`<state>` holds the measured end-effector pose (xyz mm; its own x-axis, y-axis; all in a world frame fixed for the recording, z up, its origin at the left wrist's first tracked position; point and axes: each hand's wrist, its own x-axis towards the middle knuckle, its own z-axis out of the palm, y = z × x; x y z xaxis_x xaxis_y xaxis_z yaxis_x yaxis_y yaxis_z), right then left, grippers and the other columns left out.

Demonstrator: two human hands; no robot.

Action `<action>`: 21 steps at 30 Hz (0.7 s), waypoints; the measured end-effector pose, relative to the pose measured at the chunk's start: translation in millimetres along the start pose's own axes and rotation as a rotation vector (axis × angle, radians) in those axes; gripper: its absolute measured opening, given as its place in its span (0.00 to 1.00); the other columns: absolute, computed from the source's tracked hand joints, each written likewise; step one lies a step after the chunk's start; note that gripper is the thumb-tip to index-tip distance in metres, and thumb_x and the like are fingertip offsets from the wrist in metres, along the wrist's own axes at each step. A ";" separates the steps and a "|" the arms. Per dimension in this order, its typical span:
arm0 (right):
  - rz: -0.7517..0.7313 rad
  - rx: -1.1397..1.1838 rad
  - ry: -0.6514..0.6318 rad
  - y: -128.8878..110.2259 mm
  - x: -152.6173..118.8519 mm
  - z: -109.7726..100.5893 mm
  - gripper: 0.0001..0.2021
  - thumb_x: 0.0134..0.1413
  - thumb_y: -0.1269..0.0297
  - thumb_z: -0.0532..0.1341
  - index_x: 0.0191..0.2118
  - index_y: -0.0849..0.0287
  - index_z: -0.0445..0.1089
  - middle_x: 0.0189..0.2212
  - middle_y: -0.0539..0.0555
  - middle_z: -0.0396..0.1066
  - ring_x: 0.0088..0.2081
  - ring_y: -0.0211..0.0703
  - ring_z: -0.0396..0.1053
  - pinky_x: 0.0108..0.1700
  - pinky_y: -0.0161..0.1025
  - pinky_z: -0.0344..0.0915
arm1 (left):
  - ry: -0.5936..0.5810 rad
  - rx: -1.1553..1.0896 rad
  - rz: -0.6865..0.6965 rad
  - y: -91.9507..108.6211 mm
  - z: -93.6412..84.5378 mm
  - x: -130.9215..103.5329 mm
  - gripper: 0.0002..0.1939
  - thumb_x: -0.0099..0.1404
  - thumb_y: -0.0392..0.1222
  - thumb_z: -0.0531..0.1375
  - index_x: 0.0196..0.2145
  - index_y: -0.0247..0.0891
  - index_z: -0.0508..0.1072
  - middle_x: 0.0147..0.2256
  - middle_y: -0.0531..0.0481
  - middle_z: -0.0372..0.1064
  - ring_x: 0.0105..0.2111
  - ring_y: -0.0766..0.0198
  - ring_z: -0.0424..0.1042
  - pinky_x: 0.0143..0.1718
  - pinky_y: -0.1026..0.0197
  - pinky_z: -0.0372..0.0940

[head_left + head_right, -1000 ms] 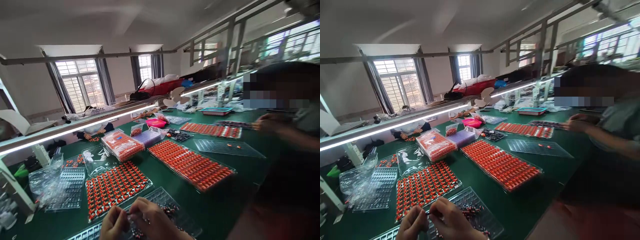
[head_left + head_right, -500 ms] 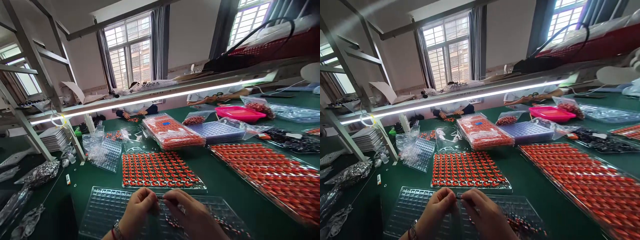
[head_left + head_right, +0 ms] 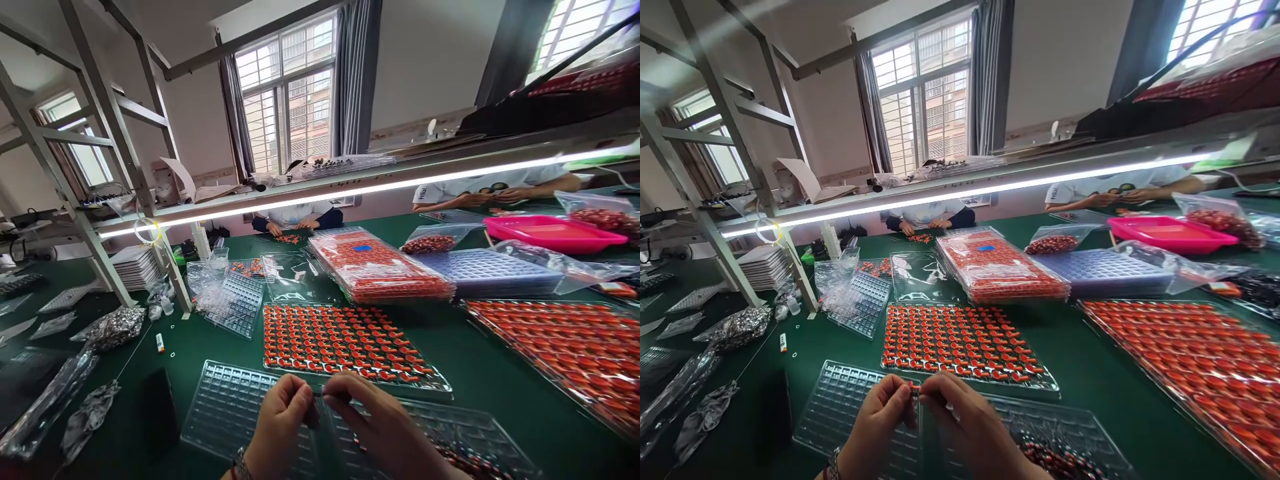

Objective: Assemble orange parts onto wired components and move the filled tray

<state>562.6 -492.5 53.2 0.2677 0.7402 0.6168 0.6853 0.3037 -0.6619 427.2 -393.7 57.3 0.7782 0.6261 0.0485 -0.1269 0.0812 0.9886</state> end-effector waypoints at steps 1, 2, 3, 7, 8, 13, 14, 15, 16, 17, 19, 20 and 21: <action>0.016 0.016 -0.024 -0.9 2.3 4.3 0.18 0.69 0.50 0.55 0.31 0.55 0.69 0.26 0.50 0.70 0.27 0.42 0.68 0.31 0.37 0.67 | 0.036 0.000 0.006 -0.7 -2.2 -4.0 0.30 0.54 0.70 0.62 0.27 0.37 0.66 0.23 0.54 0.62 0.25 0.65 0.62 0.31 0.61 0.58; 0.035 0.033 -0.050 -2.4 4.7 9.0 0.18 0.68 0.50 0.56 0.31 0.56 0.69 0.25 0.50 0.70 0.27 0.42 0.68 0.30 0.37 0.67 | 0.074 0.005 0.016 -1.8 -4.7 -8.1 0.31 0.53 0.71 0.62 0.27 0.37 0.66 0.23 0.54 0.62 0.24 0.65 0.62 0.30 0.61 0.59; 0.054 0.052 -0.076 -4.2 7.2 14.3 0.18 0.68 0.49 0.55 0.31 0.56 0.69 0.24 0.50 0.70 0.26 0.42 0.68 0.29 0.37 0.66 | 0.112 0.016 0.032 -3.1 -7.4 -12.0 0.31 0.52 0.73 0.61 0.28 0.37 0.66 0.22 0.54 0.62 0.24 0.65 0.62 0.30 0.61 0.59; 0.103 0.122 -0.189 -11.1 16.5 38.6 0.22 0.66 0.44 0.53 0.31 0.58 0.68 0.23 0.50 0.69 0.25 0.40 0.66 0.26 0.36 0.64 | 0.221 0.061 0.086 -8.3 -20.7 -23.6 0.34 0.53 0.77 0.57 0.28 0.39 0.64 0.21 0.55 0.61 0.23 0.65 0.61 0.29 0.61 0.58; 0.106 0.132 -0.217 -11.0 20.0 44.6 0.23 0.66 0.43 0.53 0.32 0.58 0.67 0.23 0.50 0.69 0.25 0.40 0.66 0.26 0.35 0.63 | 0.237 0.074 0.097 -8.9 -24.9 -24.4 0.34 0.53 0.77 0.56 0.28 0.39 0.63 0.21 0.55 0.61 0.22 0.65 0.61 0.28 0.61 0.58; 0.123 0.102 -0.384 22.7 77.1 59.6 0.25 0.63 0.40 0.57 0.33 0.61 0.70 0.27 0.51 0.70 0.28 0.40 0.70 0.30 0.36 0.68 | 0.320 0.164 0.157 -4.9 -58.3 -6.8 0.31 0.57 0.74 0.54 0.27 0.40 0.64 0.22 0.55 0.60 0.24 0.64 0.60 0.29 0.61 0.56; 0.144 0.067 -0.393 38.9 100.5 57.8 0.22 0.64 0.44 0.59 0.34 0.62 0.71 0.28 0.50 0.71 0.30 0.41 0.71 0.32 0.37 0.70 | 0.326 0.179 0.159 -3.7 -67.5 1.2 0.30 0.58 0.73 0.55 0.27 0.40 0.64 0.22 0.56 0.60 0.24 0.64 0.60 0.28 0.61 0.56; 0.175 0.017 -0.371 58.6 127.6 54.2 0.19 0.66 0.48 0.60 0.36 0.62 0.71 0.29 0.50 0.71 0.31 0.41 0.72 0.35 0.39 0.71 | 0.322 0.190 0.159 -2.9 -77.0 10.2 0.29 0.58 0.72 0.55 0.27 0.40 0.65 0.21 0.55 0.60 0.24 0.64 0.60 0.28 0.61 0.56; 0.214 -0.047 -0.335 81.4 157.7 49.5 0.16 0.67 0.53 0.61 0.37 0.63 0.71 0.31 0.50 0.71 0.32 0.41 0.72 0.36 0.40 0.71 | 0.301 0.204 0.153 -2.7 -86.7 19.7 0.28 0.59 0.71 0.56 0.26 0.40 0.65 0.21 0.55 0.60 0.23 0.64 0.60 0.27 0.61 0.55; 0.262 -0.120 -0.290 106.7 189.6 44.0 0.14 0.68 0.56 0.61 0.38 0.63 0.71 0.32 0.50 0.72 0.34 0.42 0.72 0.38 0.41 0.71 | 0.271 0.228 0.138 -3.0 -96.1 29.2 0.27 0.59 0.69 0.57 0.26 0.40 0.66 0.20 0.55 0.60 0.22 0.64 0.60 0.26 0.61 0.55; 0.378 -0.276 -0.207 161.8 253.5 33.4 0.10 0.67 0.60 0.62 0.40 0.63 0.72 0.36 0.51 0.72 0.35 0.42 0.72 0.39 0.42 0.72 | 0.245 0.290 0.099 -5.6 -113.4 46.6 0.24 0.59 0.65 0.61 0.24 0.40 0.68 0.18 0.55 0.62 0.21 0.64 0.61 0.25 0.60 0.55; 0.437 -0.350 -0.170 189.7 283.0 29.5 0.09 0.67 0.61 0.63 0.41 0.63 0.72 0.38 0.52 0.72 0.37 0.43 0.73 0.40 0.43 0.72 | 0.269 0.316 0.067 -7.7 -120.9 53.9 0.22 0.59 0.63 0.62 0.23 0.41 0.68 0.18 0.54 0.63 0.21 0.64 0.62 0.25 0.60 0.56; 0.488 -0.417 -0.138 216.9 309.7 27.0 0.09 0.67 0.61 0.63 0.43 0.63 0.72 0.40 0.53 0.72 0.38 0.44 0.73 0.41 0.43 0.73 | 0.332 0.320 0.045 -10.2 -127.6 60.3 0.20 0.58 0.61 0.64 0.23 0.41 0.70 0.20 0.54 0.65 0.23 0.63 0.64 0.26 0.60 0.58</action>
<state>775.8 -181.2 89.1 0.5439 0.8127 0.2089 0.7198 -0.3239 -0.6140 396.9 -257.9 31.9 0.5303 0.8424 0.0954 0.0810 -0.1624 0.9834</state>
